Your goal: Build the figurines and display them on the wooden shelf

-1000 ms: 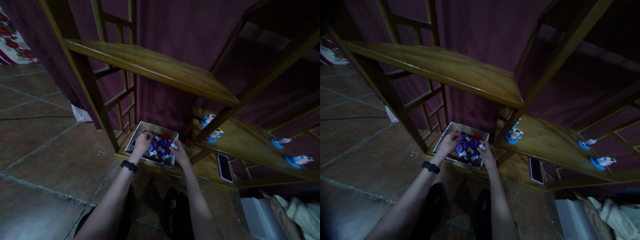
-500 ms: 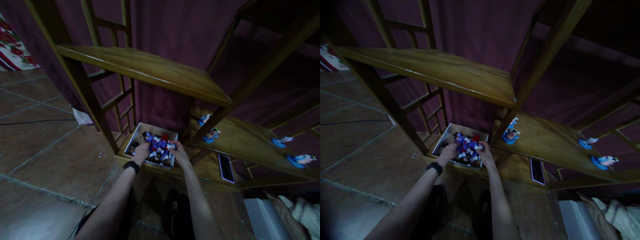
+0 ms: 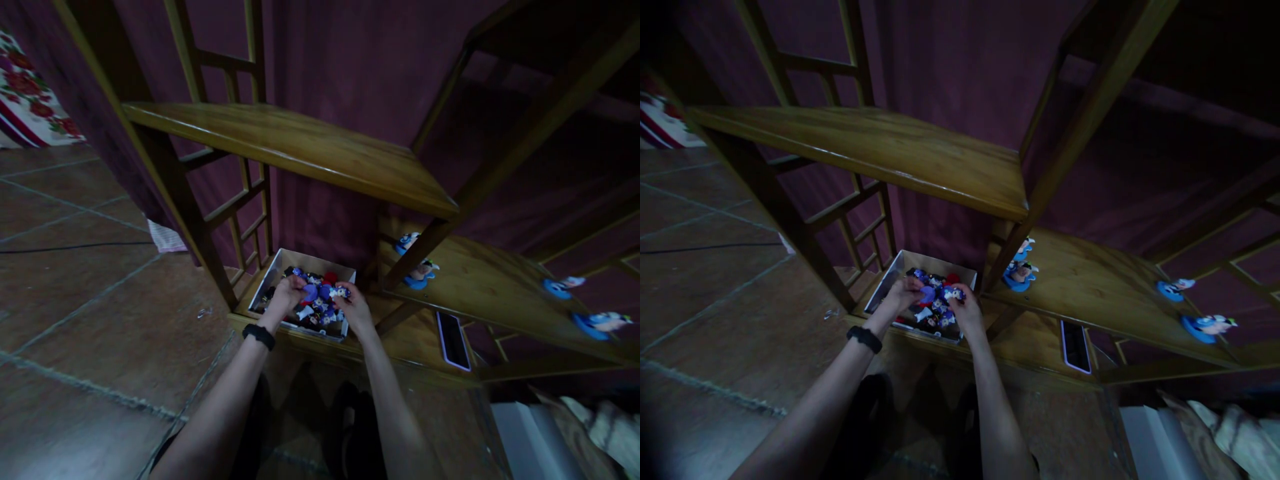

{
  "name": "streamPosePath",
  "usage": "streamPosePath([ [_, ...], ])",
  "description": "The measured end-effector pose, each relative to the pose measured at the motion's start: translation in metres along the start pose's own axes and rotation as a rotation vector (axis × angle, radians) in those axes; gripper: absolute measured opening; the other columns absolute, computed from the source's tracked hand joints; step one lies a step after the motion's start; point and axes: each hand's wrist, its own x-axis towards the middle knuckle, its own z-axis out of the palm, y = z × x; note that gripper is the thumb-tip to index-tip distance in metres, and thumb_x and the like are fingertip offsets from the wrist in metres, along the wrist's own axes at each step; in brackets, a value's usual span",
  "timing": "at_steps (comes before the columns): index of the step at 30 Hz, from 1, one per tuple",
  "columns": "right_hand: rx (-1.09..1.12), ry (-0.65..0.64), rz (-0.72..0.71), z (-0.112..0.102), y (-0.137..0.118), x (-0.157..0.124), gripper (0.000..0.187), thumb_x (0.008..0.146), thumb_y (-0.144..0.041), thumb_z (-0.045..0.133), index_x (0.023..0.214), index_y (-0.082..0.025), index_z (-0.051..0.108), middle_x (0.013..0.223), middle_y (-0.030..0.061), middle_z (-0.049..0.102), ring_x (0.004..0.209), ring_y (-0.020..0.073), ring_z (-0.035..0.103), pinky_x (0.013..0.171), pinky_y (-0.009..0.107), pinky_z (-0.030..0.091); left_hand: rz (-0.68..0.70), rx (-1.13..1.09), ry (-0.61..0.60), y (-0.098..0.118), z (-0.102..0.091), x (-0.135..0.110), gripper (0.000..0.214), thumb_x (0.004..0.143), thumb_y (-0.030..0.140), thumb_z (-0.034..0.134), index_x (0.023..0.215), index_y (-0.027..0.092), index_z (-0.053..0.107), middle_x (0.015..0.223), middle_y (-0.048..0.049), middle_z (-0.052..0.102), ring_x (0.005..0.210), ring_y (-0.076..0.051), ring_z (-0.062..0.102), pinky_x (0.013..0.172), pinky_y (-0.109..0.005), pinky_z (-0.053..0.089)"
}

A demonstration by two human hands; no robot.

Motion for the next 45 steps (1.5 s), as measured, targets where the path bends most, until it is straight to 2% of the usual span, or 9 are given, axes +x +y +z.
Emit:
streamPosePath([
  [4,-0.157,0.017,-0.06,0.004,-0.002,0.0,0.034,0.073,-0.026,0.05,0.106,-0.025,0.054,0.093,0.0001,0.063,0.076,0.0145,0.06,0.068,0.027,0.05,-0.041,-0.073,-0.141,0.009,0.016,-0.015,0.022,0.055,-0.001,0.067,0.071,0.014,0.061,0.06,-0.0009,0.062,0.051,-0.01,0.057,0.053,-0.022,0.048],
  [8,-0.322,0.05,-0.119,0.004,-0.008,-0.003,0.035,0.074,-0.025,0.048,0.108,-0.026,0.055,0.095,0.0005,0.063,0.08,0.0157,0.06,0.072,0.027,0.048,-0.066,-0.167,-0.188,0.01,0.021,-0.025,0.025,0.053,0.003,0.073,0.074,0.013,0.064,0.06,-0.0013,0.064,0.052,-0.01,0.059,0.054,-0.02,0.049],
  [12,-0.409,0.05,-0.119,0.004,-0.012,-0.005,0.035,0.075,-0.025,0.047,0.109,-0.026,0.055,0.096,0.0009,0.063,0.08,0.0166,0.06,0.072,0.027,0.047,-0.087,-0.208,-0.195,0.009,0.02,-0.023,0.025,0.053,0.004,0.075,0.075,0.013,0.066,0.061,-0.0026,0.065,0.054,-0.01,0.06,0.056,-0.021,0.05],
  [19,-0.435,0.043,-0.151,0.004,-0.015,-0.005,0.034,0.077,-0.026,0.046,0.11,-0.026,0.055,0.101,0.0009,0.063,0.087,0.0167,0.059,0.077,0.028,0.046,-0.135,-0.252,-0.169,0.008,0.018,-0.022,0.022,0.055,0.004,0.076,0.073,0.011,0.066,0.066,-0.0061,0.067,0.059,-0.013,0.063,0.061,-0.025,0.053],
  [29,-0.418,0.028,-0.142,0.004,-0.016,-0.006,0.034,0.078,-0.024,0.048,0.111,-0.027,0.055,0.101,0.0005,0.063,0.087,0.0166,0.059,0.078,0.028,0.046,-0.15,-0.254,-0.165,0.005,0.02,-0.02,0.015,0.056,0.008,0.077,0.067,0.01,0.066,0.06,-0.0044,0.066,0.053,-0.01,0.06,0.055,-0.021,0.052],
  [34,-0.516,0.022,-0.26,0.003,-0.026,-0.01,0.033,0.079,-0.02,0.045,0.11,-0.025,0.056,0.106,0.0035,0.058,0.096,0.0176,0.056,0.085,0.029,0.044,-0.235,-0.299,-0.163,0.005,0.02,-0.02,0.015,0.057,0.009,0.077,0.068,0.009,0.065,0.058,-0.0049,0.066,0.052,-0.011,0.061,0.053,-0.021,0.052],
  [39,-0.581,-0.02,-0.335,0.001,-0.03,-0.012,0.038,0.079,-0.015,0.044,0.114,-0.026,0.055,0.104,0.005,0.057,0.094,0.0182,0.057,0.083,0.03,0.045,-0.299,-0.338,-0.169,0.004,0.019,-0.019,0.016,0.057,0.005,0.076,0.068,0.008,0.065,0.058,-0.0048,0.066,0.052,-0.011,0.061,0.055,-0.022,0.052],
  [42,-0.584,-0.004,-0.331,0.0,-0.03,-0.011,0.037,0.078,-0.015,0.047,0.112,-0.026,0.057,0.104,0.005,0.058,0.093,0.0187,0.057,0.083,0.031,0.045,-0.272,-0.347,-0.14,0.004,0.02,-0.022,0.017,0.055,0.004,0.076,0.067,0.008,0.065,0.058,-0.0044,0.066,0.053,-0.011,0.061,0.056,-0.022,0.052],
  [45,-0.512,0.041,-0.243,0.0,-0.024,-0.01,0.033,0.077,-0.02,0.049,0.108,-0.026,0.06,0.098,0.003,0.063,0.088,0.0186,0.06,0.079,0.031,0.047,-0.177,-0.336,-0.104,0.002,0.027,-0.027,0.02,0.052,0.006,0.079,0.068,0.008,0.066,0.061,-0.0044,0.066,0.055,-0.011,0.061,0.057,-0.023,0.051],
])
